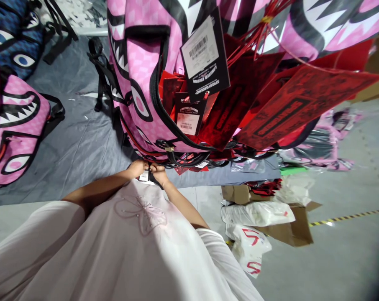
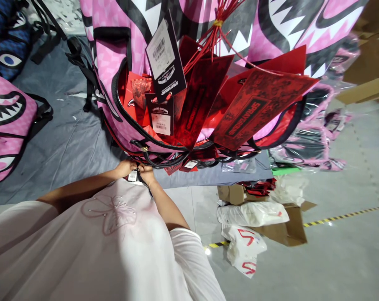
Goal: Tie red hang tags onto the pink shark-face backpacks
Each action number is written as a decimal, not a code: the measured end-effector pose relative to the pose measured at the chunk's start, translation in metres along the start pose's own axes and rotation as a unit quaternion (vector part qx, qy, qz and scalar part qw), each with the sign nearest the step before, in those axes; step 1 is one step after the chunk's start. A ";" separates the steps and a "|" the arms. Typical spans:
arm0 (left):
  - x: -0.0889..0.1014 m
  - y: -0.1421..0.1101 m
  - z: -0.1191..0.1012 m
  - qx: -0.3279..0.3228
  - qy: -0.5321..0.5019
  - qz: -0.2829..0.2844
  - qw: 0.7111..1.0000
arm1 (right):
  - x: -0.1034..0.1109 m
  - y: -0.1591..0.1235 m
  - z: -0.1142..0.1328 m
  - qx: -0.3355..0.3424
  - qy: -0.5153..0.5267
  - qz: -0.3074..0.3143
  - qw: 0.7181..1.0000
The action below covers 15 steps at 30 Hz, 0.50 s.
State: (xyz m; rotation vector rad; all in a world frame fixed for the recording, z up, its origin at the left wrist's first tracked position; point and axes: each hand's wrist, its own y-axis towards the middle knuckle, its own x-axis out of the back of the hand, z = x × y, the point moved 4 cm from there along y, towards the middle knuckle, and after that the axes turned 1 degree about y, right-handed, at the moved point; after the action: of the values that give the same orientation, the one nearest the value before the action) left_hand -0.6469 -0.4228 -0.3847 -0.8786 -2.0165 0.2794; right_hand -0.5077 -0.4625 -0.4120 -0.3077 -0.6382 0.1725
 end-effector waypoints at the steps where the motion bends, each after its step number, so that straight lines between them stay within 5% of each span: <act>1: 0.000 0.000 0.000 0.009 0.006 0.001 1.000 | 0.000 0.000 0.000 0.002 0.001 0.002 1.000; 15: -0.002 -0.006 -0.009 -0.007 0.069 0.022 0.997 | 0.004 0.001 0.006 -0.012 0.009 -0.008 1.000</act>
State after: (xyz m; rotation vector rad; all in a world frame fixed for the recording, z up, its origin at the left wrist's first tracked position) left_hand -0.6417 -0.4294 -0.3783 -0.9276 -1.8741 0.2236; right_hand -0.5086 -0.4588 -0.4058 -0.3272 -0.6251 0.1463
